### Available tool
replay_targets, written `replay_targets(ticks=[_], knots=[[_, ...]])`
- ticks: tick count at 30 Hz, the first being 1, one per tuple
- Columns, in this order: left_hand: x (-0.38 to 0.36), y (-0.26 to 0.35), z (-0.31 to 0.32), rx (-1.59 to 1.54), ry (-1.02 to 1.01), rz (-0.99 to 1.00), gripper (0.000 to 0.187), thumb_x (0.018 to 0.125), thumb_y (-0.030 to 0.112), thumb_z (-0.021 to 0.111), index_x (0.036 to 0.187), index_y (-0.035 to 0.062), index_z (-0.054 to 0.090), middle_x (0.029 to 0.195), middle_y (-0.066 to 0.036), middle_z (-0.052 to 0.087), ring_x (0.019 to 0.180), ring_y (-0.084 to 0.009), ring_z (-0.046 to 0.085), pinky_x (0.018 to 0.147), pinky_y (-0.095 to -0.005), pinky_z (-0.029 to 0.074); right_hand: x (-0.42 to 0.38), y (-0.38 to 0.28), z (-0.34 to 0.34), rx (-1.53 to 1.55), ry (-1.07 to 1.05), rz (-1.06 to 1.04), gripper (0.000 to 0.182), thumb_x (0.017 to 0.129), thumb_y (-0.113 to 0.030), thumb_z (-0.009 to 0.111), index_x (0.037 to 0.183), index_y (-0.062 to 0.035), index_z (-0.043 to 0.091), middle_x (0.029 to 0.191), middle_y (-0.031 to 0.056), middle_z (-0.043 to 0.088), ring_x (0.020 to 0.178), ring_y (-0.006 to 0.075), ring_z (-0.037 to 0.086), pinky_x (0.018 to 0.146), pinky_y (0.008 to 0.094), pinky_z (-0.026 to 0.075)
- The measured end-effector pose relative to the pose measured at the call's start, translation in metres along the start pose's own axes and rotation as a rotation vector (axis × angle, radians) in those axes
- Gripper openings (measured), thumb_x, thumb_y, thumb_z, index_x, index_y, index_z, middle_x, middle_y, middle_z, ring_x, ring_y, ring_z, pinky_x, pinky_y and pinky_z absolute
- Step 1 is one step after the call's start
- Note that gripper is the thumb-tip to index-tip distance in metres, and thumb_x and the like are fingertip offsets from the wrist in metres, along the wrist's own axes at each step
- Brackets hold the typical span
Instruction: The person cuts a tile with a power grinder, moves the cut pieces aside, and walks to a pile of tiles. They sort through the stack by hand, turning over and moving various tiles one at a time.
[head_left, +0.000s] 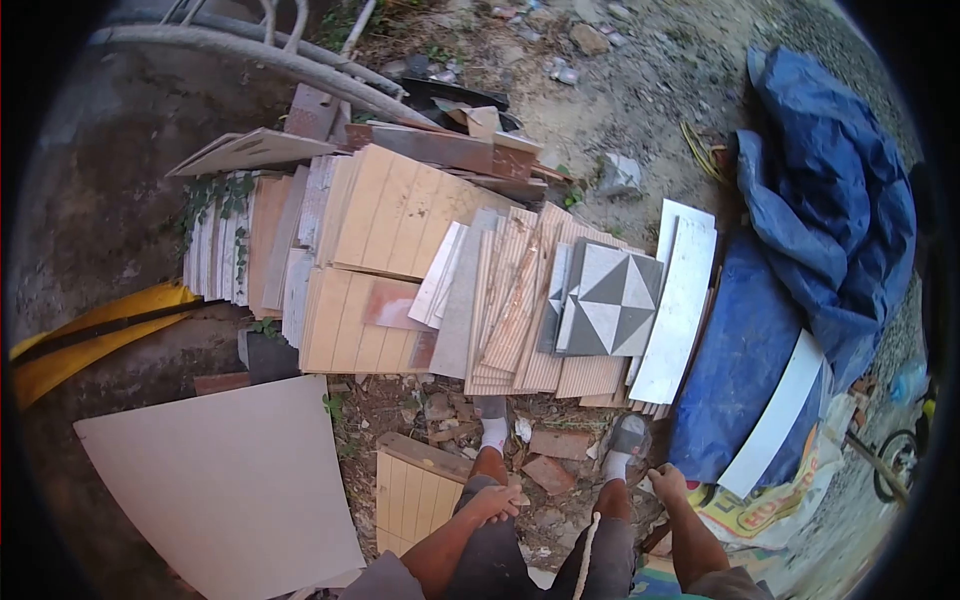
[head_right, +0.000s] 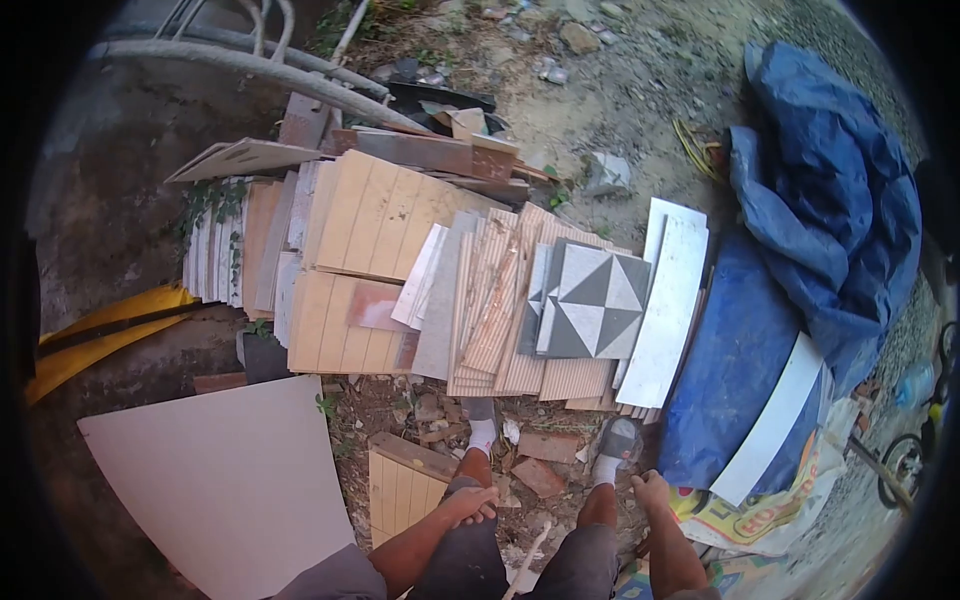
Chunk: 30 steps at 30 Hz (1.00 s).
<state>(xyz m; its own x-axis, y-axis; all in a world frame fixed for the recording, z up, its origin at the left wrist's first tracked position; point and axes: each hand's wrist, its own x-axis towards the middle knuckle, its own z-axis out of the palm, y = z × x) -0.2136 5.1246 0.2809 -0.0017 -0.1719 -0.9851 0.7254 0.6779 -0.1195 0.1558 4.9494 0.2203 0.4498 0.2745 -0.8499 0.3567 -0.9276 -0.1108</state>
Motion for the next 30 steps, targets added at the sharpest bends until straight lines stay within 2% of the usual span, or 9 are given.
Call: replay_targets(ticks=[2,4,8,11,13,17,20,23,30], knots=[[-0.005,-0.005,-0.007,-0.011,-0.042,-0.038,0.052,0.094,0.055,0.048,0.116,0.0100,0.064,0.083,0.000,0.070,0.047,-0.0080,0.048,0.042,-0.0239,0.039,-0.007,-0.032,-0.006,-0.029,-0.020,-0.003,0.042,0.078,-0.037,0.066,0.092,0.0023,0.068,0.092,0.0235,0.069,0.093,0.0366,0.067,0.083,0.0415,0.051],[-0.003,-0.014,-0.016,-0.085,0.061,0.072,0.053,0.091,0.058,0.048,0.098,0.0089,0.068,0.078,-0.002,0.070,0.047,-0.0111,0.054,0.044,-0.0271,0.042,-0.007,-0.061,-0.005,0.026,-0.045,-0.052,0.043,0.079,-0.038,0.066,0.093,0.0018,0.068,0.092,0.0236,0.069,0.094,0.0360,0.067,0.084,0.0417,0.051],[-0.011,-0.006,-0.041,-0.078,0.142,0.137,0.055,0.091,0.058,0.048,0.098,0.0072,0.069,0.078,-0.004,0.071,0.050,-0.0124,0.060,0.047,-0.0279,0.046,0.000,-0.124,0.001,-0.010,-0.045,-0.180,0.042,0.080,-0.039,0.065,0.093,0.0015,0.068,0.092,0.0228,0.069,0.093,0.0352,0.067,0.083,0.0419,0.051],[0.001,-0.009,-0.065,-0.067,0.163,0.195,0.055,0.090,0.056,0.049,0.097,0.0054,0.069,0.078,-0.010,0.070,0.063,-0.0230,0.067,0.059,-0.0359,0.052,-0.003,-0.176,0.004,-0.026,-0.052,-0.216,0.043,0.081,-0.038,0.065,0.095,0.0022,0.069,0.093,0.0226,0.070,0.092,0.0347,0.067,0.083,0.0411,0.051],[-0.004,0.014,-0.098,0.184,0.584,0.566,0.046,0.090,0.049,0.053,0.097,0.0057,0.068,0.083,-0.016,0.069,0.080,-0.0350,0.067,0.074,-0.0443,0.052,-0.008,-0.205,0.009,-0.016,-0.053,-0.236,0.043,0.081,-0.038,0.065,0.097,0.0023,0.069,0.093,0.0224,0.070,0.092,0.0346,0.067,0.083,0.0408,0.051],[-0.073,0.116,-0.209,0.161,0.890,0.756,0.031,0.090,0.032,0.056,0.105,0.0048,0.063,0.104,-0.023,0.061,0.094,-0.0423,0.059,0.083,-0.0483,0.047,-0.025,-0.243,0.017,-0.011,-0.149,-0.206,0.043,0.082,-0.038,0.063,0.098,0.0014,0.070,0.094,0.0209,0.070,0.094,0.0337,0.067,0.084,0.0402,0.051],[-0.096,0.164,-0.284,0.242,1.368,0.994,0.045,0.088,0.034,0.062,0.122,0.0062,0.055,0.118,-0.020,0.057,0.110,-0.0399,0.052,0.095,-0.0523,0.037,-0.040,-0.254,0.028,-0.047,-0.113,-0.238,0.043,0.082,-0.040,0.061,0.095,0.0002,0.068,0.094,0.0219,0.070,0.094,0.0367,0.066,0.084,0.0434,0.051],[-0.107,0.210,-0.351,0.321,1.549,0.981,0.062,0.084,0.040,0.069,0.130,0.0036,0.049,0.126,-0.021,0.052,0.120,-0.0393,0.046,0.101,-0.0546,0.032,-0.051,-0.264,0.030,-0.055,-0.119,-0.219,0.043,0.082,-0.041,0.062,0.095,-0.0002,0.068,0.093,0.0217,0.070,0.094,0.0366,0.066,0.085,0.0432,0.050],[-0.076,0.295,-0.416,0.475,1.557,0.847,0.091,0.075,0.048,0.076,0.143,0.0046,0.034,0.141,-0.020,0.040,0.135,-0.0365,0.034,0.106,-0.0587,0.026,-0.016,-0.307,0.035,-0.098,-0.005,-0.262,0.045,0.080,-0.043,0.060,0.081,0.0016,0.065,0.083,0.0250,0.067,0.085,0.0407,0.066,0.077,0.0483,0.050]])
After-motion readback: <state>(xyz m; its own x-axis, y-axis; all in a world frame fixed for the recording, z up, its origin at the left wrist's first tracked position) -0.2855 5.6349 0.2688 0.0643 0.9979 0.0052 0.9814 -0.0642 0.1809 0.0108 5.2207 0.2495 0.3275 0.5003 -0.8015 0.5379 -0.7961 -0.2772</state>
